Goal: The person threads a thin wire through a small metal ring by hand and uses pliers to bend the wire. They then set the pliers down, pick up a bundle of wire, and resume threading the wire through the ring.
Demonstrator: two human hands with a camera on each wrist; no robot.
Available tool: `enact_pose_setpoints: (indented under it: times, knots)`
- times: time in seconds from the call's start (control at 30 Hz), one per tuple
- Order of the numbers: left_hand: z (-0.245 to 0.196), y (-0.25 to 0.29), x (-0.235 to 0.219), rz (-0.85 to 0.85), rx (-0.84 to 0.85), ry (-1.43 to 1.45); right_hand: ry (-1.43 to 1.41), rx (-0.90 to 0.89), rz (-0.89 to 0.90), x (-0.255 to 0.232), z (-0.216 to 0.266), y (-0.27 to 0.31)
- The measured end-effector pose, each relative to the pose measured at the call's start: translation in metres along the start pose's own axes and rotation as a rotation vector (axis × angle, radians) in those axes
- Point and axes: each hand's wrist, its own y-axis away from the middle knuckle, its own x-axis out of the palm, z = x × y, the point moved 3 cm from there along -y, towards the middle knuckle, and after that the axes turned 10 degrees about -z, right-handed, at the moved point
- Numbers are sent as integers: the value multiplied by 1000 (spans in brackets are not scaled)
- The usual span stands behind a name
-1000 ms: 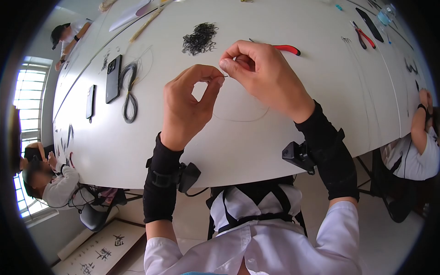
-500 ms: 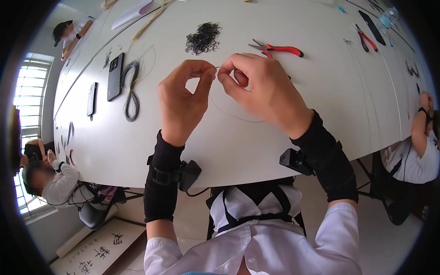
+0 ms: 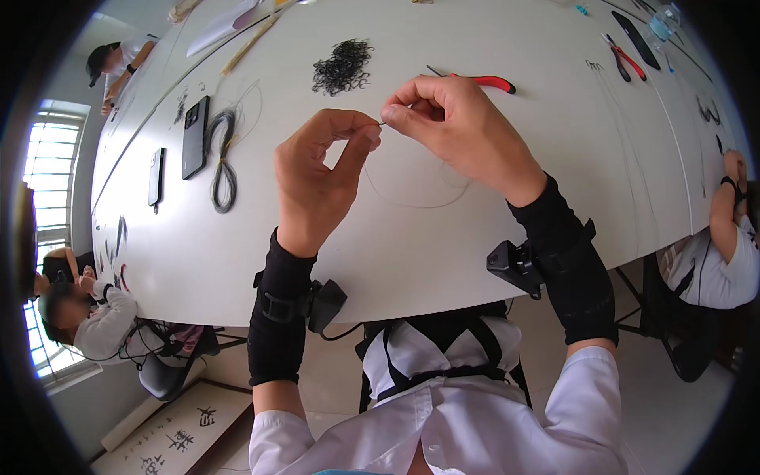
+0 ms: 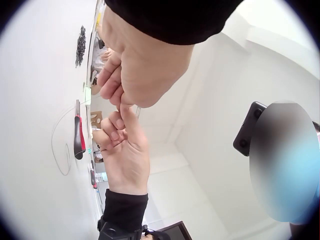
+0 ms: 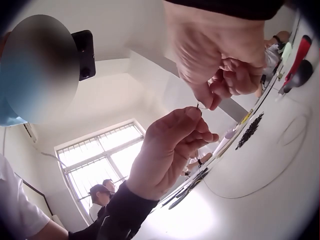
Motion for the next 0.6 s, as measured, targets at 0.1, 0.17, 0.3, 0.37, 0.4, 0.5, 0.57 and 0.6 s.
enact_pose_setpoints:
  times: [0.1, 0.17, 0.3, 0.37, 0.4, 0.5, 0.57, 0.6]
  knots:
    - [5, -1, -2, -41, -47, 12, 24, 11, -4, 4, 5, 3]
    - [9, -2, -3, -67, -49, -14, 111, -65, -40, 9, 13, 8]
    - [7, -2, -2, -64, -18, -96, 312, -330, -148, 12, 26, 15]
    - [6, -1, -1, -37, 33, -135, 301, -382, -172, 12, 27, 16]
    - [6, 0, 0, -22, 40, -137, 280, -365, -164, 11, 28, 15]
    - [7, 1, 3, 9, 86, -120, 174, -259, -120, 5, 25, 10]
    - [6, 2, 5, 7, 149, -74, 45, -118, -65, 2, 17, 7]
    - [5, 2, 6, 15, 123, -60, 31, -87, -51, 1, 14, 6]
